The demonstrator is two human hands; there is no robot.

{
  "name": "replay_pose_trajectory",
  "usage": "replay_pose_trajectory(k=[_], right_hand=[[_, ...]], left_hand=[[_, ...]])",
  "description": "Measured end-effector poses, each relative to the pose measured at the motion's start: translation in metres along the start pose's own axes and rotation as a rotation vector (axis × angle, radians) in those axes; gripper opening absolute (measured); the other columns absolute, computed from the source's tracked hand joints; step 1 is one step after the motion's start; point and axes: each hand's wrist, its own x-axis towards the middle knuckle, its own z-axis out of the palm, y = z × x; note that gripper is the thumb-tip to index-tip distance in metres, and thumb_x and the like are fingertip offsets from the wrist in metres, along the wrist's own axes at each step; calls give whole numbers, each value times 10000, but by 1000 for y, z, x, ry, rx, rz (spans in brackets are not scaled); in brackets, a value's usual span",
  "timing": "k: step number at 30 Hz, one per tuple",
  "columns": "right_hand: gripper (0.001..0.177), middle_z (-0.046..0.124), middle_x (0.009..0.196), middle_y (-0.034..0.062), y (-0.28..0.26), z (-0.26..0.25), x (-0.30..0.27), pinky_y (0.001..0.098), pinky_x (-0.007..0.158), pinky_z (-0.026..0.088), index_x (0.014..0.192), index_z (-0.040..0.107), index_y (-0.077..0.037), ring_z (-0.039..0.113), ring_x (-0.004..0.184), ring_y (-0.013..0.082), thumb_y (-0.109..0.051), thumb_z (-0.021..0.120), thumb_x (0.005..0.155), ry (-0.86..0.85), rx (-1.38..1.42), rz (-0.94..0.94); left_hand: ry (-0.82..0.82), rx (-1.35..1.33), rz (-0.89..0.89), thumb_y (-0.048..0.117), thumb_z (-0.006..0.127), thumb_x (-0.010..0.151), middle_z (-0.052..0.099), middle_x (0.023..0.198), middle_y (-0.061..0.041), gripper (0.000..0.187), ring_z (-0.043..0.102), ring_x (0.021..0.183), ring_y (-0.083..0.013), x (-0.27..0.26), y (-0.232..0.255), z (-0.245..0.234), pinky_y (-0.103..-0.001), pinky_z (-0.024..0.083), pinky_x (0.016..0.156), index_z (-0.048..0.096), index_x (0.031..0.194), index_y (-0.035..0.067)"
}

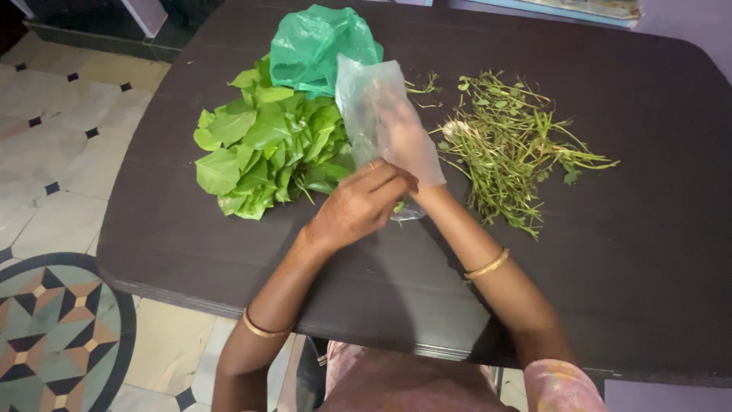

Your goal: The person sorts green leafy vegetables and thin stems on a table, separating them into piles and placing some into a clear plastic bag. The person handles the vegetables by hand, moving leaves and stems between piles and into the bag.

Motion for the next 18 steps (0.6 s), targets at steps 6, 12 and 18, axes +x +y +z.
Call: replay_pose_trajectory(k=[6,12,18], right_hand=[[541,540,1486,176,6,21,5,413,1092,432,1525,437,-98,536,1320,321,-118,569,1000,-186,359,335],[564,458,1556,175,1,55,-6,389,1190,342,1530,413,-36,425,1439,275,-87,562,987,-54,435,144],[608,364,1580,186,-3,44,-18,428,1203,288,1492,437,-58,314,1468,312,-213,599,927,-273,-303,-257]], left_hand=[[-38,-19,60,-70,691,817,651,1091,-83,260,658,1041,-284,1,1,10,-389,566,932,646,1048,41],[-92,71,108,-8,712,739,661,1076,-67,310,653,1021,-280,-2,-4,14,-401,558,921,656,1035,62],[-85,231,119,67,726,752,665,1055,-58,300,653,1005,-259,-1,-5,16,-392,547,906,674,1047,85]])
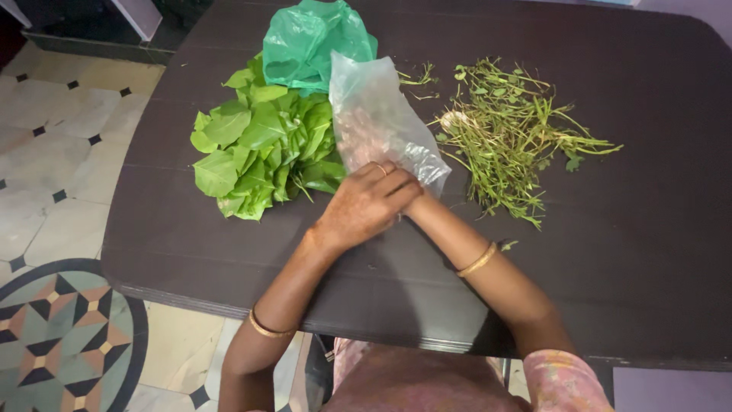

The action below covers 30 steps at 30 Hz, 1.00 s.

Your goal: The person sorts green leafy vegetables and thin stems on a table, separating them into piles and placing some into a clear plastic bag. The person handles the vegetables by hand, moving leaves and stems between piles and into the bag.

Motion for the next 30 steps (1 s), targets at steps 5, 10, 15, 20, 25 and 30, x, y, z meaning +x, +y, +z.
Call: replay_pose_trajectory(k=[5,10,15,20,25,30], right_hand=[[670,343,1558,257,-4,-42,-27,478,1171,271,1420,474,-71,263,1454,401,-327,667,832,57,203,-62],[243,681,1323,103,2,-107,-90,417,1051,536,1193,677,-93,649,1251,300,-179,686,965,-206,339,-79],[156,681,1255,-7,44,-142,-124,382,1151,506,1176,686,-154,645,1327,229,-218,718,1037,-21,268,-224],[500,647,1342,169,97,-147,-137,481,1062,415,1323,676,-43,540,1263,349,-323,756,917,-104,190,192],[335,718,1277,69,116,-136,-155,413,1052,484,1223,738,-110,617,1180,254,-322,739,964,-146,234,318],[228,764,1213,7,113,-140,-160,375,1029,511,1104,807,-136,643,1132,200,-315,750,975,78,167,297]], left_hand=[[16,40,-92,81,741,724,674,1058,-64,347,660,981,-263,-1,-3,-10,-390,546,855,689,1068,69],[193,50,-232,37,766,730,684,1028,-48,327,678,950,-251,3,-2,-23,-377,558,811,692,1044,85],[307,131,-363,-84,716,801,718,1041,-28,285,672,914,-230,3,-1,-34,-366,560,802,717,1024,92],[285,73,-388,100,830,931,670,903,-43,138,632,809,-235,6,-1,-34,-383,505,720,726,1017,72],[248,20,-216,209,866,900,656,847,-36,205,619,765,-229,6,6,-25,-384,489,704,716,965,87],[120,-30,123,221,861,933,642,836,2,230,614,775,-178,7,34,6,-341,494,697,660,855,141]])
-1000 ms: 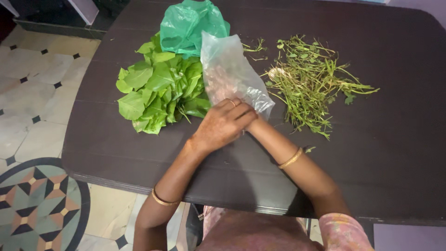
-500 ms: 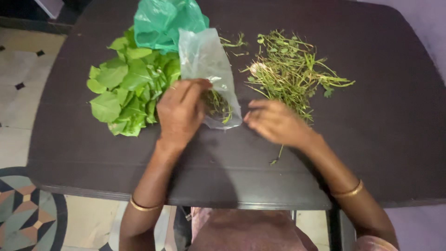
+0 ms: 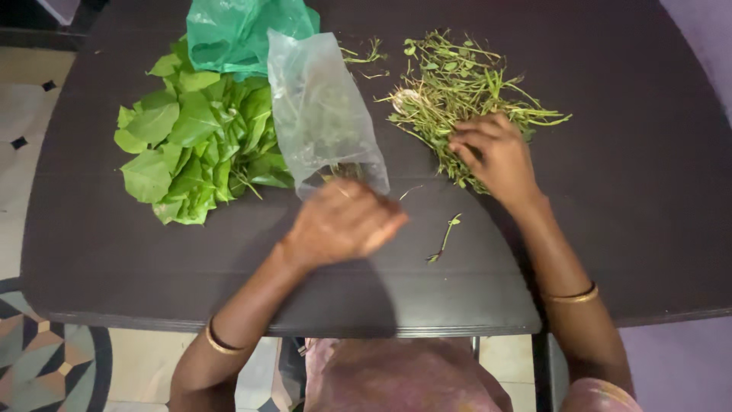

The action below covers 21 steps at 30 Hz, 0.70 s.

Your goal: The person sorts green leafy vegetables and thin stems on a table, separating them into piles and placing some into a clear plastic bag. The person handles the vegetables by hand, moving leaves and stems between piles and into the bag.

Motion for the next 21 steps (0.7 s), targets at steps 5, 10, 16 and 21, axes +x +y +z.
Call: replay_pose_trajectory(k=[5,10,16,21], right_hand=[[368,755,1103,39,-21,7,9,387,966,508,1034,793,-71,633,1080,227,-421,815,925,128,-49,51],[333,765,1019,56,-13,35,31,424,887,492,907,792,-81,627,989,260,-408,836,872,47,-190,52],[115,762,1004,76,22,38,36,384,851,541,948,788,-77,672,927,238,-178,763,897,30,132,216],[59,782,997,78,45,32,21,283,776,585,1019,694,-24,754,865,163,-78,695,996,189,454,370]], left_hand=[[-212,-180,124,302,750,968,653,1042,-9,191,624,985,-188,-12,16,41,-341,528,837,674,992,128],[-403,-371,146,417,640,955,663,1210,22,293,617,1087,-169,-25,19,71,-366,503,888,686,1131,187],[-399,-385,125,397,613,984,633,1129,10,442,591,1035,-178,-26,21,82,-362,489,880,656,1371,185],[-451,-286,182,211,581,909,595,1124,-7,315,583,1073,-184,-29,21,95,-359,493,893,662,1213,205]])
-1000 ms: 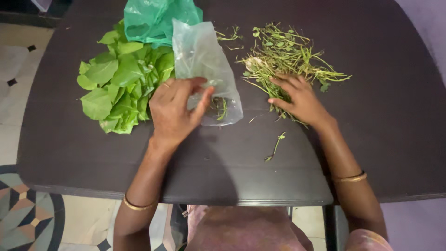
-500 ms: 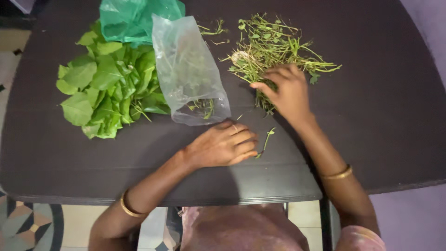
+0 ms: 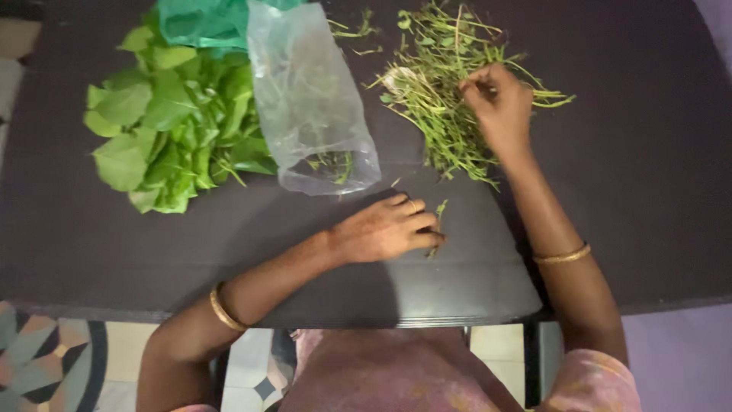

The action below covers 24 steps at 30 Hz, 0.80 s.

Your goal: The person sorts green leafy vegetables and thin stems on a table, separating them into piles and placing some into a clear plastic bag. The person handles the vegetables by hand, moving leaves and stems between piles and into the bag.

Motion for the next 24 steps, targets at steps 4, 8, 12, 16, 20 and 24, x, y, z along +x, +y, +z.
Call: replay_pose_trajectory(k=[4,8,12,16,20,24], right_hand=[[35,764,1038,82,-2,-12,0,292,789,606,1053,661,-26,758,912,164,-43,664,1023,3,-52,7],[74,699,985,75,-7,-20,0,396,855,499,1006,680,-57,629,970,233,-122,711,1024,31,-365,34],[156,632,1048,72,-17,-27,3,422,1004,372,1075,653,-70,508,1097,258,-185,740,1015,107,-491,-1],[159,583,1286,166,-30,-15,-5,468,1054,351,1035,682,-43,464,1236,339,-121,757,919,153,-465,-393],[83,649,1304,38,-42,13,-16,490,1126,372,958,744,-124,510,1307,281,-170,812,942,-103,-443,-526],[117,686,1247,-12,-48,28,-28,413,1139,462,1111,758,-98,541,1329,240,-168,791,1024,-241,-275,-385]], left_hand=[[28,-32,-38,191,586,870,575,1097,-30,233,587,1105,-206,2,-4,-3,-362,500,926,660,1090,165],[65,3,-71,160,588,874,602,1194,-42,200,581,1097,-204,-2,-6,-9,-358,490,906,658,1059,132],[79,-13,-185,159,618,889,662,1104,-41,157,618,1043,-214,-3,-6,-13,-384,507,876,641,1039,118],[349,-432,-399,-10,561,938,705,1024,-54,228,719,936,-195,-3,-2,-7,-328,597,795,556,1159,47],[406,-852,-808,51,548,1056,745,945,-55,73,727,631,-136,5,0,-7,-287,592,545,529,1125,40],[359,-844,-868,81,539,1028,744,924,-51,171,700,596,-135,4,-3,-31,-294,580,551,558,1196,53]])
